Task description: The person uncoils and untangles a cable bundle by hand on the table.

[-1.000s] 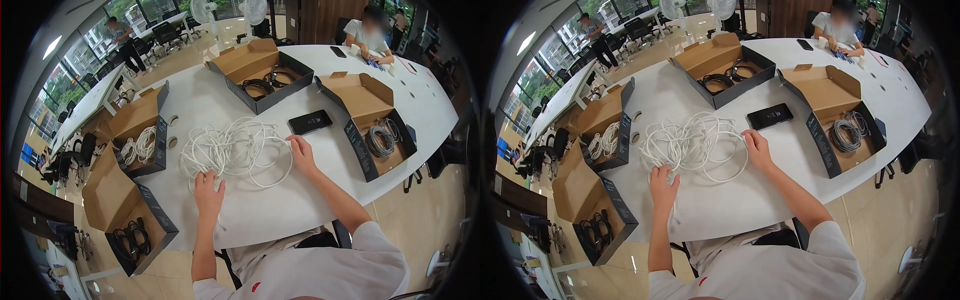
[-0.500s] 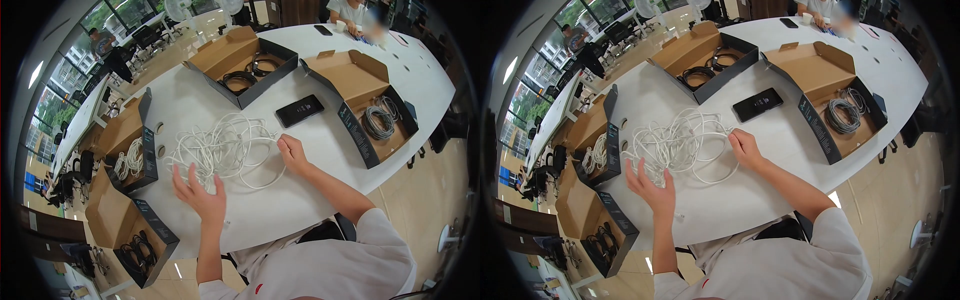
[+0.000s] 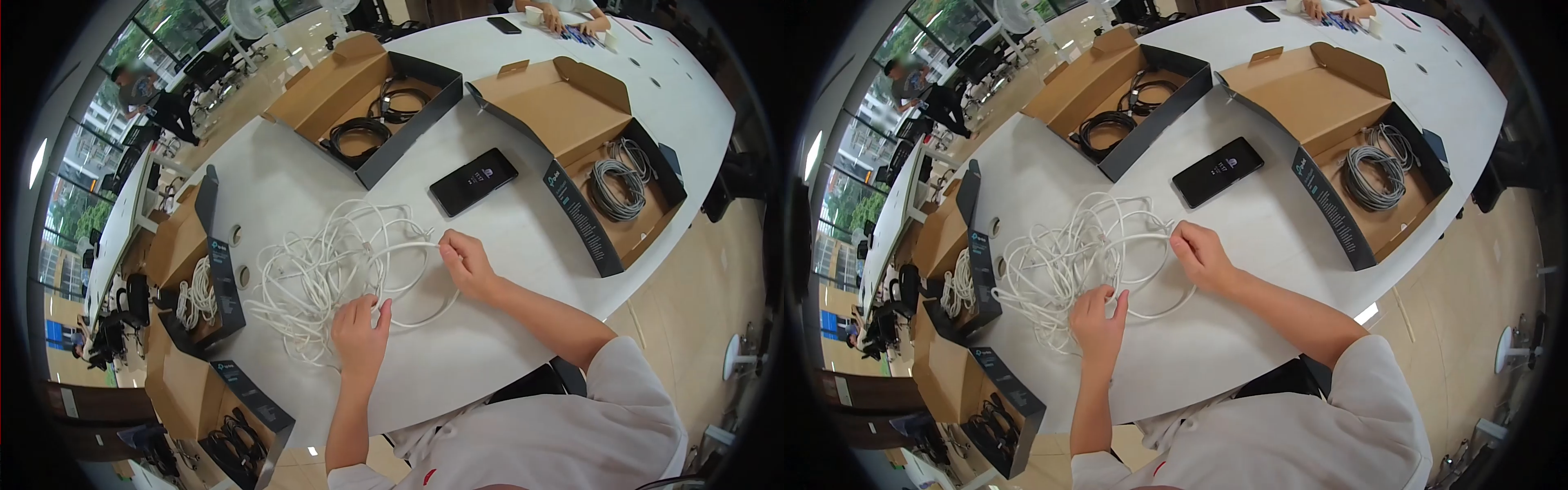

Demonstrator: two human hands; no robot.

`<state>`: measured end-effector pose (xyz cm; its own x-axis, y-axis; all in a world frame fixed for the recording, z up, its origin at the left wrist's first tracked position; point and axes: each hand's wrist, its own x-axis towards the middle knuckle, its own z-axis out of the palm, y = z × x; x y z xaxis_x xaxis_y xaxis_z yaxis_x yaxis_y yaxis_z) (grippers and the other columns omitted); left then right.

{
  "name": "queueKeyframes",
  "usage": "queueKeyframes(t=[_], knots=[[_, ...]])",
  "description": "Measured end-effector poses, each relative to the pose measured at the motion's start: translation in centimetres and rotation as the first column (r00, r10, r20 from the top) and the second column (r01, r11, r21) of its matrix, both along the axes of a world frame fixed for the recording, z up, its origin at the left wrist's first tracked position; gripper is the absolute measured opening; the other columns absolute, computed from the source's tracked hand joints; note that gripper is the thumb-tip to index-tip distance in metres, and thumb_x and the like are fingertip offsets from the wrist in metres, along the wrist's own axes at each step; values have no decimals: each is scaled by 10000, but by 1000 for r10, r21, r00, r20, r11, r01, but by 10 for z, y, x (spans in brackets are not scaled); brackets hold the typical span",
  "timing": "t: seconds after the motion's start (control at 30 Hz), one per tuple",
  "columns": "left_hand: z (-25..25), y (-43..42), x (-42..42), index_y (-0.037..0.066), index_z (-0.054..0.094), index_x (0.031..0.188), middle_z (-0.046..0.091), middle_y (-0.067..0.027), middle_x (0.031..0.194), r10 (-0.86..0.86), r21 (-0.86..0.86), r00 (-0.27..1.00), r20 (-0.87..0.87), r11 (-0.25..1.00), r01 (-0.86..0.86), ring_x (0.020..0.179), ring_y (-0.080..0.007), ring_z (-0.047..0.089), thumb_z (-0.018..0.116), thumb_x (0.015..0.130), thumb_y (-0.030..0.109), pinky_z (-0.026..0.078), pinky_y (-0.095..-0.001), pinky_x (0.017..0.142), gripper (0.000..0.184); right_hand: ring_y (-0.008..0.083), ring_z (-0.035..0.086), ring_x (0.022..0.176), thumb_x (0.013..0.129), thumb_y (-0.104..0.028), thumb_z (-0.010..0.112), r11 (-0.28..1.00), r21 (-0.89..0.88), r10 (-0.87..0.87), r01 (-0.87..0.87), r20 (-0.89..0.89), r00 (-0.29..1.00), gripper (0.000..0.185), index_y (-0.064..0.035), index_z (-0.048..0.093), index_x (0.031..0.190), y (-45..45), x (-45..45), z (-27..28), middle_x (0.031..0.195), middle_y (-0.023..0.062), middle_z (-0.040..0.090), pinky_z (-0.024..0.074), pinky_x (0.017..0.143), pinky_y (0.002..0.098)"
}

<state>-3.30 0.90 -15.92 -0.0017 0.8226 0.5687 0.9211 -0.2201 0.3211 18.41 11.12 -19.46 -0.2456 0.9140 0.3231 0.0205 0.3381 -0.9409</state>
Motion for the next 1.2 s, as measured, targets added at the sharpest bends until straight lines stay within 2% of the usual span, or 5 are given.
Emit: queueKeyframes(t=[0.23,0.37,0.57,0.67,1.2], knots=[[-21,-6,-6,51,638,823,642,-76,768,-41,84,998,38,996,38,665,-277,597,825,752,27,471,-393,607,201,203,498,696,995,-170,565,999,43,9,-10,7,1000,160,-12,579,982,1,0,2,813,103,547,444,660,321],[-17,-8,-9,72,570,727,533,-56,650,-56,117,998,3,992,56,595,-266,513,794,755,44,376,-395,534,227,315,589,900,872,-140,713,922,367,-166,121,93,982,257,-58,607,1091,-4,-3,3,1037,122,596,495,769,390],[-6,-22,-4,88,462,641,464,-61,589,-135,84,990,47,988,131,588,-273,443,730,706,41,316,-389,541,280,243,570,946,818,-224,801,687,727,-221,-2,211,952,230,-111,642,940,-17,-5,23,983,52,587,451,849,418],[-3,-19,-5,89,430,601,432,-65,581,-183,101,983,29,979,179,575,-284,415,690,676,71,299,-395,539,271,244,569,922,779,-281,845,626,751,-70,-212,325,943,258,-130,669,893,-17,-9,14,976,24,600,455,862,426],[-7,-18,1,72,498,722,528,-89,866,-210,-143,967,145,962,231,858,-317,484,748,672,49,399,-424,774,256,254,520,967,797,-367,802,622,755,-144,-209,373,917,282,-123,699,896,-9,-13,11,961,-5,564,450,937,497]])
